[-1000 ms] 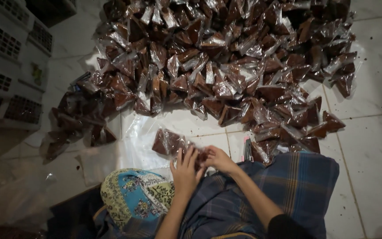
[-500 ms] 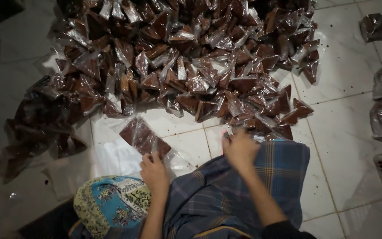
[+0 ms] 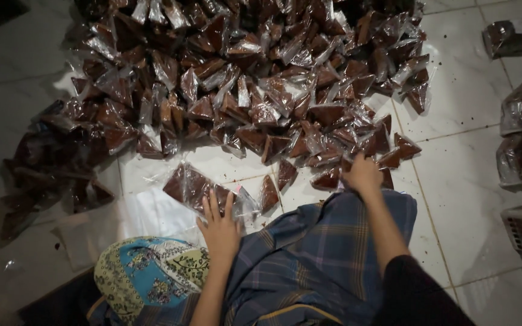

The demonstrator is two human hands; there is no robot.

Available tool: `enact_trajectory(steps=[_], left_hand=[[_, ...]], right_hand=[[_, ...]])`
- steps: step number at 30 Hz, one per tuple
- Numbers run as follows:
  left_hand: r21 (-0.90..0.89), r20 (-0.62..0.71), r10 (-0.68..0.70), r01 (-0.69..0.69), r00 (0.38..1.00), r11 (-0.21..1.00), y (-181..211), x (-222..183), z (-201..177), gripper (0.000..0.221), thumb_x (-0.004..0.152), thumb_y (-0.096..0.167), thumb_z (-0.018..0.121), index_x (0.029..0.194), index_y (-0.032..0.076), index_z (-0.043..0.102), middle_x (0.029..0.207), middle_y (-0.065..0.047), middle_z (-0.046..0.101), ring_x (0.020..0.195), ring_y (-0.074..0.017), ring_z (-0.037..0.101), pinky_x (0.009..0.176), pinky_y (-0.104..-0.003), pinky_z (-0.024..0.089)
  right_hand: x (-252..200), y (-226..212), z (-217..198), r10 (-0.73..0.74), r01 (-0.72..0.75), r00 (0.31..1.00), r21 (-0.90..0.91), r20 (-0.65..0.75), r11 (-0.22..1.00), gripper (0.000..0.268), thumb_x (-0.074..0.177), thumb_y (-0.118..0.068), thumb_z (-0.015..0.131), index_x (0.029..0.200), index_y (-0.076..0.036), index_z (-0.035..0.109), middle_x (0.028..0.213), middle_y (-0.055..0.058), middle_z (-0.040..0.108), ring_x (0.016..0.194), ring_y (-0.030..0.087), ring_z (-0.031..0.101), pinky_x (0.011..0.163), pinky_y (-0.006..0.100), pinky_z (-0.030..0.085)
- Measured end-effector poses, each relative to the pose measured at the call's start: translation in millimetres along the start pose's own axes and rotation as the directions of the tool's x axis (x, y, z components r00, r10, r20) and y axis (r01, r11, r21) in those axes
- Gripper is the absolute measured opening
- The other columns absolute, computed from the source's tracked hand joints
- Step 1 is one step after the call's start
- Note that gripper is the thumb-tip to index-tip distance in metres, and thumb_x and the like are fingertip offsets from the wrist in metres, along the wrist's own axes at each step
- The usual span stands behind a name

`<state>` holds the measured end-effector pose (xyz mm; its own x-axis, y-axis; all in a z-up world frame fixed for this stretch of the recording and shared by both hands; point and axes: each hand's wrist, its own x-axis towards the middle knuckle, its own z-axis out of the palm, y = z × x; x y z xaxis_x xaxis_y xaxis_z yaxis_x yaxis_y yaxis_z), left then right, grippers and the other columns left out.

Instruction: Labeling and packaging individual snacks into plastic bags and sealing them with a lighter.

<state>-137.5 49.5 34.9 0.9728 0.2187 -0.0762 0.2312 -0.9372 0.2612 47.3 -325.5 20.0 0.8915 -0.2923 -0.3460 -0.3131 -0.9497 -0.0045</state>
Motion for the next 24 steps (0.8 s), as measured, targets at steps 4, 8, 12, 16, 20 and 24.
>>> enact_trajectory(steps=[4, 8, 12, 16, 20, 24], left_hand=[[0.09, -0.041, 0.041, -0.037, 0.998, 0.995, -6, -4, 13, 0.078, 0.09, 0.025, 0.063, 0.16, 0.032, 0.028, 0.17, -0.017, 0.016, 0.156, -0.0398, 0.014, 0.109, -0.061, 0.033], [0.125, -0.054, 0.041, -0.034, 0.998, 0.992, -4, -8, 15, 0.08, 0.09, 0.031, 0.062, 0.162, 0.033, 0.026, 0.169, -0.017, 0.017, 0.156, -0.0396, 0.015, 0.107, -0.059, 0.037], [0.201, -0.078, 0.071, -0.054, 0.994, 0.978, -7, -13, 37, 0.078, 0.091, 0.045, 0.056, 0.16, 0.023, 0.029, 0.168, -0.026, 0.009, 0.151, -0.0463, 0.019, 0.092, -0.054, 0.045], [0.176, -0.034, 0.079, -0.072, 0.996, 0.982, -5, -22, 40, 0.074, 0.096, 0.043, 0.051, 0.161, 0.018, 0.024, 0.167, -0.029, 0.004, 0.15, -0.0489, 0.017, 0.094, -0.056, 0.041], [0.244, -0.177, 0.131, -0.086, 0.975, 0.966, -1, -24, 41, 0.081, 0.09, 0.044, 0.059, 0.16, 0.018, 0.028, 0.167, -0.029, 0.01, 0.148, -0.0478, 0.024, 0.093, -0.055, 0.043], [0.276, -0.204, 0.139, -0.08, 0.969, 0.958, -2, -23, 42, 0.082, 0.087, 0.044, 0.062, 0.16, 0.019, 0.031, 0.167, -0.029, 0.012, 0.147, -0.0471, 0.026, 0.09, -0.053, 0.045]], right_hand=[[-8, -15, -50, -0.066, 0.048, 0.984, 0.111, 0.166, 0.993, 0.035, 0.075, -0.03, 0.072, 0.104, -0.013, 0.082, 0.107, 0.017, 0.079, 0.111, 0.039, 0.071, 0.091, 0.051, 0.057], [-40, -33, -91, -0.151, 0.171, 0.984, 0.679, -0.089, 0.714, 0.04, 0.088, -0.038, 0.078, 0.118, -0.013, 0.072, 0.101, 0.013, 0.066, 0.096, 0.031, 0.064, 0.081, 0.042, 0.056], [11, 12, -25, -0.18, 0.17, 0.957, 0.066, 0.228, 0.983, 0.034, 0.078, -0.011, 0.073, 0.108, 0.006, 0.073, 0.099, 0.023, 0.076, 0.09, 0.038, 0.073, 0.088, 0.043, 0.059], [-3, 13, -16, -0.289, 0.289, 0.956, -0.014, -0.039, 0.957, 0.054, 0.073, -0.013, 0.074, 0.125, -0.003, 0.067, 0.126, 0.014, 0.067, 0.112, 0.037, 0.061, 0.095, 0.048, 0.053], [8, 16, -15, -0.246, 0.247, 0.969, -0.043, 0.024, 0.968, 0.059, 0.074, -0.023, 0.084, 0.128, -0.008, 0.066, 0.124, 0.014, 0.065, 0.114, 0.035, 0.058, 0.099, 0.051, 0.048], [-10, 8, -40, -0.103, 0.103, 0.995, 0.088, -0.008, 0.991, 0.032, 0.08, -0.024, 0.076, 0.111, -0.019, 0.078, 0.091, 0.005, 0.079, 0.09, 0.028, 0.07, 0.101, 0.048, 0.045]])
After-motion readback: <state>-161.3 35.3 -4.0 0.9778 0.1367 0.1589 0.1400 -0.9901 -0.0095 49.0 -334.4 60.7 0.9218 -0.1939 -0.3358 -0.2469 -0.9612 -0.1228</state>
